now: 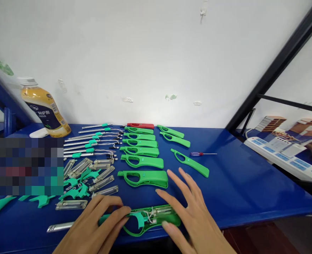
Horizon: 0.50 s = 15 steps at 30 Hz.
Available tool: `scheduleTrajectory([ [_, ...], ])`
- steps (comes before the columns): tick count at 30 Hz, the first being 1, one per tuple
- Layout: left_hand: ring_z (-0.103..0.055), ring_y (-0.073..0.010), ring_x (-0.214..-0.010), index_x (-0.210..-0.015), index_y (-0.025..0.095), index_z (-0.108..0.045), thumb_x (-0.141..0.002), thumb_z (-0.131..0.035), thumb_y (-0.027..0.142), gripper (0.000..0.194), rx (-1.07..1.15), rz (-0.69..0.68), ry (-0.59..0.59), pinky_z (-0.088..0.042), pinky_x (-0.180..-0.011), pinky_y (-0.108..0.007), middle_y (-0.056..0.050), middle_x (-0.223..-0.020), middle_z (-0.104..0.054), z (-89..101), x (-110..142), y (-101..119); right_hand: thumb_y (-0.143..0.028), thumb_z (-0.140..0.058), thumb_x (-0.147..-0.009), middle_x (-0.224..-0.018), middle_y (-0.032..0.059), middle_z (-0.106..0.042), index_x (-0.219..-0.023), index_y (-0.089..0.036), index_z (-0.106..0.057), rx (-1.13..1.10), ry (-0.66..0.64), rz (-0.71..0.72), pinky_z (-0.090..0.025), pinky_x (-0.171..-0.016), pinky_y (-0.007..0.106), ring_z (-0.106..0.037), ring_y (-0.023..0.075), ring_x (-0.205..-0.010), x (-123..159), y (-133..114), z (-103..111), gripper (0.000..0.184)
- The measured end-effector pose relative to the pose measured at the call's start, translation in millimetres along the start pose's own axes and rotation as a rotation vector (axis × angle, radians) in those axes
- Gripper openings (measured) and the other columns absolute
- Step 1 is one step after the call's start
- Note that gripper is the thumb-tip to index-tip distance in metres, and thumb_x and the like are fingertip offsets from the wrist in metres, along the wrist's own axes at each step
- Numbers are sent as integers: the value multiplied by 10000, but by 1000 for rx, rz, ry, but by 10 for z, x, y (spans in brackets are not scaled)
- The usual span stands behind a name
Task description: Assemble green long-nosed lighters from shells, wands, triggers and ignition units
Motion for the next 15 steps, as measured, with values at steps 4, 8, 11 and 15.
scheduleTrajectory([
  [4, -677, -225, -838, -1080, 206, -650, -1108, -464, 91, 220, 11, 10, -11, -635, -729, -366, -64, -1025, -675, -134, -142, 57, -340, -613, -1123, -1416, 45, -724, -1375, -312, -728, -65, 157, -5, -565, -1140, 371, -635, 240, -1409, -29, -9, -33, 278],
  [8, -657, -220, -748, -1037, 195, -632, -1080, -504, 65, 187, -58, 15, 34, -593, -630, -353, -41, -931, -667, -164, -136, 112, -366, -616, -1138, -1140, 4, -789, -1255, -287, -756, -118, 182, -1, -569, -1003, 286, -745, 174, -1105, -30, -3, -41, 199],
  [11, -687, -235, -756, -1101, 170, -655, -1064, -513, 44, 193, -122, 19, 94, -580, -614, -360, -51, -941, -705, -129, -89, 159, -397, -585, -1159, -1117, -5, -792, -1238, -273, -757, -116, 196, -26, -564, -961, 264, -759, 149, -1029, -33, 4, -26, 226],
  [15, -757, -243, -852, -1188, 151, -679, -1087, -494, 54, 231, -175, 14, 137, -615, -706, -353, -65, -1004, -767, -88, -72, 226, -428, -554, -1176, -1093, -7, -792, -1207, -265, -769, -119, 223, -40, -562, -938, 242, -762, 130, -989, -46, -12, -7, 272],
])
Point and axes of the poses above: each hand's wrist, its own x-axis away from the middle knuckle, its own z-axis out of the back of the hand, y = z × x, the point moved 9 cm from there along -x, towards the middle knuckle
